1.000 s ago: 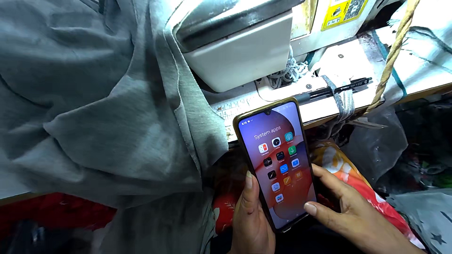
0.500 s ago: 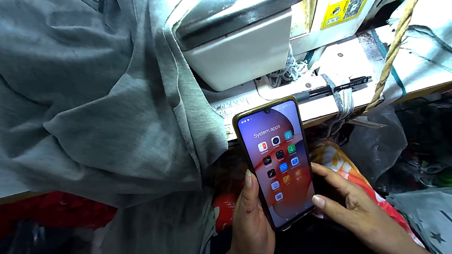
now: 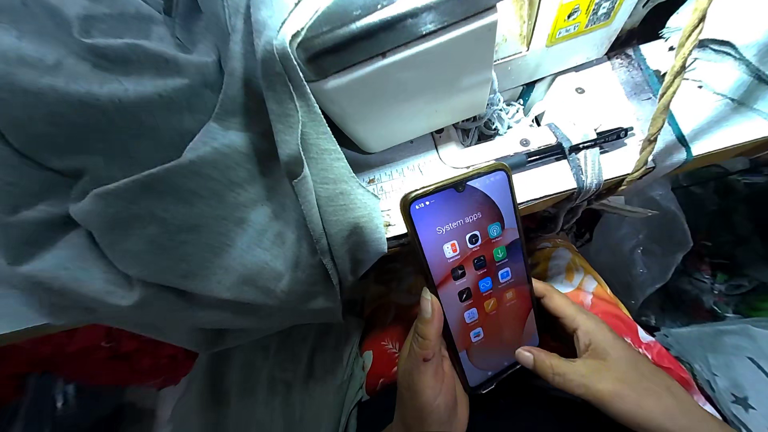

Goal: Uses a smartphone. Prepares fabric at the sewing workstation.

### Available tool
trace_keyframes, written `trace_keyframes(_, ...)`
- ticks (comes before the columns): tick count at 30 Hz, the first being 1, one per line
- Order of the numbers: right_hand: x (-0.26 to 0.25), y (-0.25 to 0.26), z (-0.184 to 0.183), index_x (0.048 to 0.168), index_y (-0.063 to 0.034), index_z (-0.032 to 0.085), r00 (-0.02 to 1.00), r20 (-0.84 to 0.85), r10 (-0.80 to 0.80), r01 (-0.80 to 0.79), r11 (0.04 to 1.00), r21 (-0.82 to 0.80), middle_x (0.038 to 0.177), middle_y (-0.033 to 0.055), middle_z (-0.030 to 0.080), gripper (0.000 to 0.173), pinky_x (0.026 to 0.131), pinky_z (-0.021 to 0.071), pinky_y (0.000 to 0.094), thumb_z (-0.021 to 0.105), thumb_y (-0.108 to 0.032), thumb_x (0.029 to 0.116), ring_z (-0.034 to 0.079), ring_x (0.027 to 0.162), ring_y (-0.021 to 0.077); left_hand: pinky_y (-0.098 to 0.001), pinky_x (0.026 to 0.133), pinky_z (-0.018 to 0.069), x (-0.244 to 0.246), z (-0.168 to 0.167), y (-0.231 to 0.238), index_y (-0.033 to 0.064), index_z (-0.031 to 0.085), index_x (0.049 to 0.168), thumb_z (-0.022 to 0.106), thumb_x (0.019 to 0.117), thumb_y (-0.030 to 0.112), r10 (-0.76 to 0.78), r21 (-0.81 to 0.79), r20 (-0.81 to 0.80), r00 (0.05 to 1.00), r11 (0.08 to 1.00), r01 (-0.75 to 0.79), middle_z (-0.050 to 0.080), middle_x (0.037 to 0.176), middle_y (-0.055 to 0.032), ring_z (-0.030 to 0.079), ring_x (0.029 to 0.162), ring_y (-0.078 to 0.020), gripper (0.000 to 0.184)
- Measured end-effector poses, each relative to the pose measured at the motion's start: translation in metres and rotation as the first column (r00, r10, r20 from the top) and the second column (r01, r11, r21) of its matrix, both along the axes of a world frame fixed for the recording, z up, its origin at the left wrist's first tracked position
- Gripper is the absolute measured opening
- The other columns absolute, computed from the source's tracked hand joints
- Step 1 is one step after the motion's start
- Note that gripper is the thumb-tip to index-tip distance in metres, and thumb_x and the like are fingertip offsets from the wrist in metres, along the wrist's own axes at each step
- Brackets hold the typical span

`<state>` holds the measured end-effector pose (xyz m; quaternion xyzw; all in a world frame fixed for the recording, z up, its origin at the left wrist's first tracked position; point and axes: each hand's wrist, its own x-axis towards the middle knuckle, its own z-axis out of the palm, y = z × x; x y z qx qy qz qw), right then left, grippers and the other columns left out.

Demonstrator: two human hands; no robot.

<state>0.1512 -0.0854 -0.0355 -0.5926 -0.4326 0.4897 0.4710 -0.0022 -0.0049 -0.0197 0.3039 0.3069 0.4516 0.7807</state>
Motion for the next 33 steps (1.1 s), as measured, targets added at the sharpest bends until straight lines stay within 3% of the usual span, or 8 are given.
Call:
trace_keyframes(5, 0.0, 0.008, 0.006, 0.137, -0.007, 0.057, 1.0, -0.031, 0.001, -0.005, 0.991, -0.136, 0.126, -0.0005, 0.066, 0.059, 0.097, 0.0532, 0.0185, 0.072, -0.027, 0.0843, 0.062, 0.116, -0.0004, -0.0318, 0.102, 0.0541, -0.001, -0.001, -0.001, 0.0178, 0.068, 0.123, 0.06, 0.0969, 0.049, -0.02, 0.01, -0.048, 0.999, 1.0, 0.021, 0.074, 0.115, 0.001, 0.068, 0.114, -0.0095, 0.042)
trace_keyframes(9, -0.004, 0.019, 0.017, 0.126, -0.0155, 0.062, 0.97, -0.188, -0.153, 0.116, 0.975, -0.191, 0.104, -0.0071, 0.072, 0.038, 0.077, 0.0593, 0.0189, 0.068, -0.03, 0.0913, 0.07, 0.093, 0.0006, -0.0309, 0.101, 0.0545, -0.001, -0.002, -0.002, 0.0155, 0.069, 0.122, 0.059, 0.0976, 0.048, -0.038, 0.003, -0.058, 0.998, 0.999, 0.038, 0.075, 0.114, 0.0006, 0.069, 0.113, -0.0093, 0.042)
trace_keyframes(11, -0.003, 0.022, 0.016, 0.125, -0.0172, 0.064, 0.934, -0.271, -0.233, 0.193, 0.967, -0.165, 0.1, -0.0039, 0.074, 0.042, 0.077, 0.0598, 0.0229, 0.066, -0.045, 0.0939, 0.071, 0.091, 0.0055, -0.0301, 0.102, 0.0537, -0.001, -0.003, -0.003, 0.0155, 0.069, 0.122, 0.058, 0.0981, 0.049, -0.056, 0.01, -0.062, 0.996, 0.998, 0.057, 0.074, 0.114, 0.0015, 0.068, 0.113, -0.0081, 0.042)
trace_keyframes(13, 0.0, 0.021, 0.013, 0.13, -0.0185, 0.062, 0.906, -0.339, -0.253, 0.231, 0.967, -0.103, 0.107, -0.0007, 0.074, 0.066, 0.083, 0.0585, 0.0255, 0.063, -0.07, 0.0877, 0.071, 0.098, 0.0092, -0.0302, 0.102, 0.0534, -0.001, -0.003, -0.003, 0.0145, 0.068, 0.123, 0.058, 0.0981, 0.049, -0.064, 0.013, -0.059, 0.996, 0.998, 0.065, 0.074, 0.115, 0.0007, 0.068, 0.114, -0.0086, 0.044)
trace_keyframes(14, 0.001, 0.021, 0.012, 0.134, -0.0184, 0.061, 0.902, -0.352, -0.251, 0.24, 0.968, -0.076, 0.111, 0.0007, 0.073, 0.073, 0.086, 0.0578, 0.0264, 0.061, -0.074, 0.0857, 0.07, 0.101, 0.0108, -0.0303, 0.103, 0.0532, -0.001, -0.003, -0.003, 0.0144, 0.068, 0.123, 0.058, 0.0982, 0.049, -0.059, 0.015, -0.059, 0.997, 0.998, 0.06, 0.074, 0.115, 0.0005, 0.068, 0.114, -0.0088, 0.044)
trace_keyframes(23, 0.001, 0.014, 0.008, 0.138, -0.0156, 0.06, 0.888, -0.363, -0.281, 0.277, 0.959, -0.063, 0.117, 0.0046, 0.073, 0.064, 0.094, 0.0571, 0.0284, 0.062, -0.061, 0.0933, 0.07, 0.108, 0.0145, -0.0313, 0.102, 0.0541, -0.001, -0.001, 0.0, 0.017, 0.069, 0.123, 0.057, 0.0984, 0.048, -0.051, 0.009, -0.036, 0.998, 0.999, 0.051, 0.074, 0.115, -0.0004, 0.068, 0.114, -0.0098, 0.042)
trace_keyframes(33, -0.001, 0.012, 0.009, 0.139, -0.0157, 0.059, 0.906, -0.327, -0.268, 0.273, 0.961, -0.032, 0.113, 0.0033, 0.073, 0.051, 0.092, 0.0574, 0.0265, 0.067, -0.042, 0.0961, 0.071, 0.102, 0.0129, -0.0319, 0.102, 0.0539, -0.003, -0.002, 0.002, 0.02, 0.071, 0.122, 0.056, 0.0994, 0.047, -0.037, 0.02, 0.0, 0.999, 0.999, 0.037, 0.074, 0.116, 0.0006, 0.068, 0.115, -0.0099, 0.038)
